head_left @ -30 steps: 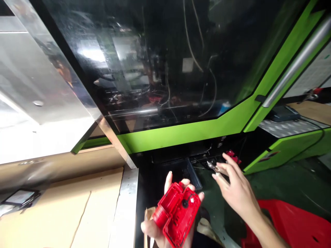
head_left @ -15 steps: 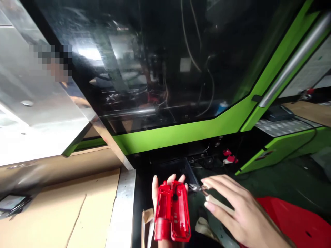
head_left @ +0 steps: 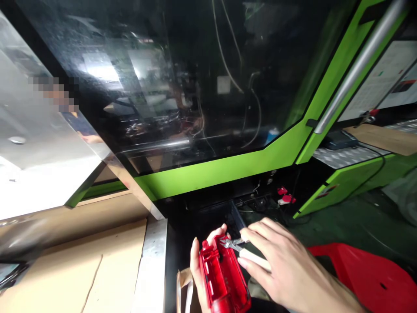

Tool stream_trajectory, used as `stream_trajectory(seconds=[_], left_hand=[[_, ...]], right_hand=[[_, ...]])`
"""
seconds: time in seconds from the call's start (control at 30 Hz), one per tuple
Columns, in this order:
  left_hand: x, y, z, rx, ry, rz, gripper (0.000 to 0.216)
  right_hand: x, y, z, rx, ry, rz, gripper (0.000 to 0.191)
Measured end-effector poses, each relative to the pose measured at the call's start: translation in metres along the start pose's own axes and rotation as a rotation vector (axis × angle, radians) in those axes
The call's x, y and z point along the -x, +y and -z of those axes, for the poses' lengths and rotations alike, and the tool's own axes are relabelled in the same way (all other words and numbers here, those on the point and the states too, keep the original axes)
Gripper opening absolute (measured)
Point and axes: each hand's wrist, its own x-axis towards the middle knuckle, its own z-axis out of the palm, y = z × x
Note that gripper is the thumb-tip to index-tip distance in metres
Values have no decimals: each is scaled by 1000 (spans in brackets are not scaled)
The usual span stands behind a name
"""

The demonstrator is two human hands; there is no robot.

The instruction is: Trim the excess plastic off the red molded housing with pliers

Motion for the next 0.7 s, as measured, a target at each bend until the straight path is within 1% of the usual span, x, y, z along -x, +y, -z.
stream_trajectory(seconds=[0.13, 0.2, 0.27, 0.37, 0.43, 0.53, 0.6, 0.67, 0.7], left_hand=[[4, 2, -15, -101, 79, -9, 52], [1, 1, -15, -119, 118, -14, 56], [-6, 0, -11, -104, 143, -11, 57], [-14, -3, -3, -95, 146, -18, 56], [-13, -4, -2, -96, 157, -37, 58], [-4, -3, -10, -117, 162, -91, 58], [5, -3, -17, -151, 152, -143, 56], [10, -3, -17, -167, 145, -158, 55], [11, -5, -14, -165, 129, -163, 55]], right_hand=[[0, 0, -4, 58, 40, 19, 32], [0, 0, -7, 84, 64, 34, 32], [0, -1, -9, 87, 52, 30, 29], [1, -1, -13, 57, 41, -4, 27], [2, -2, -16, 45, 71, -12, 28], [3, -3, -19, 53, 125, -6, 32], [3, -6, -18, 46, 134, -5, 31], [2, -9, -16, 26, 130, -7, 27], [1, -10, -15, 17, 133, -7, 25]])
